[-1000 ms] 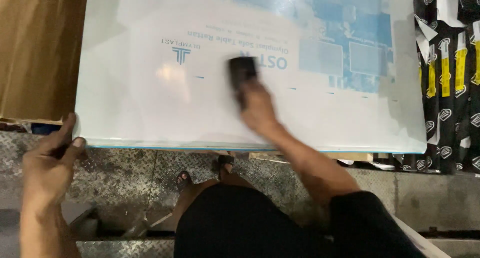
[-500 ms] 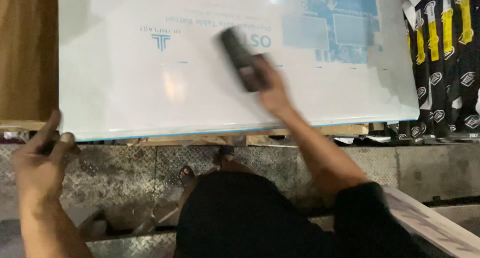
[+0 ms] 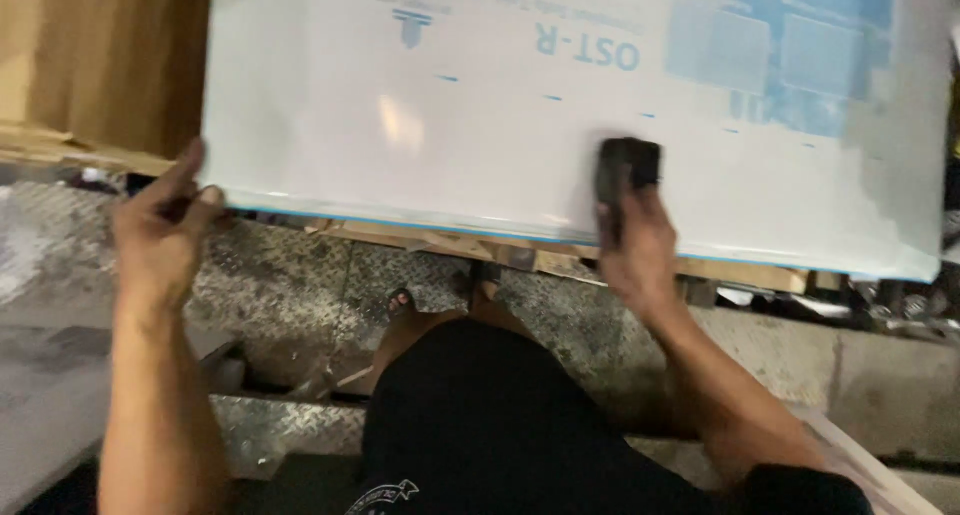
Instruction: The recorder uses a sponge and liquid to clean and wipe down a large industrial printing plate.
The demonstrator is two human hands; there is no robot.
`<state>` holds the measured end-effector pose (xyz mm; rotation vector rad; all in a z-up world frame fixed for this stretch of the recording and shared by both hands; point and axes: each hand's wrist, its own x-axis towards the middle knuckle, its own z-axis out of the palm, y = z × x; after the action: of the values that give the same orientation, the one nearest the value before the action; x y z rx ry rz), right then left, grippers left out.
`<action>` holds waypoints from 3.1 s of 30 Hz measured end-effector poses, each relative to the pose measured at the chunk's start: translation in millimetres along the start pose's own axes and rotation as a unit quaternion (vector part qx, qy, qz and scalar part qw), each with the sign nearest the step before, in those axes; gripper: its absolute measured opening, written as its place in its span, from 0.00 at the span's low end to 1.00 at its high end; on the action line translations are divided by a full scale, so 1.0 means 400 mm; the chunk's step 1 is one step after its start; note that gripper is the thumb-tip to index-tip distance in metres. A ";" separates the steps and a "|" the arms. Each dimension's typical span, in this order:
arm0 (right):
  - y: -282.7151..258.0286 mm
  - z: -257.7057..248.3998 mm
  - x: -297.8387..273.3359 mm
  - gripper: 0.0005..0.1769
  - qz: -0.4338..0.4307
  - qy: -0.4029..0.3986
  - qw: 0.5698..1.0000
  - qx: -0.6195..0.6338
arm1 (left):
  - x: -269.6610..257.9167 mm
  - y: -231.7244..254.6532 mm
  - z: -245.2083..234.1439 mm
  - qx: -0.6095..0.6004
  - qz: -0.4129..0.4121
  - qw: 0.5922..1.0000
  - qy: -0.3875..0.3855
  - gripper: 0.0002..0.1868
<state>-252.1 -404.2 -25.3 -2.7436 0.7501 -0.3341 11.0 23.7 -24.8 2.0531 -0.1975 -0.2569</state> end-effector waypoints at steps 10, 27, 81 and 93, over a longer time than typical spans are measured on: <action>-0.831 0.321 0.150 0.27 -0.198 -0.164 0.894 0.366 | 0.098 -0.240 0.057 -0.179 0.088 0.979 -0.040 0.22; 0.246 -0.087 0.117 0.16 0.147 0.140 0.804 0.559 | -0.094 -0.114 -0.146 -0.092 -0.071 0.986 -0.120 0.30; 0.654 0.255 1.064 0.13 0.201 0.198 0.958 -0.042 | 0.377 0.133 0.093 -0.083 -0.067 0.994 -0.037 0.39; -0.748 0.614 1.186 0.10 -0.217 0.009 0.965 0.150 | 0.362 0.134 0.087 -0.066 -0.064 0.994 -0.058 0.41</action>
<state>354.9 -355.5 -88.5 -2.5872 0.0772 -0.5156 139.7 -66.8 -7.7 1.9238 -0.1160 -0.4576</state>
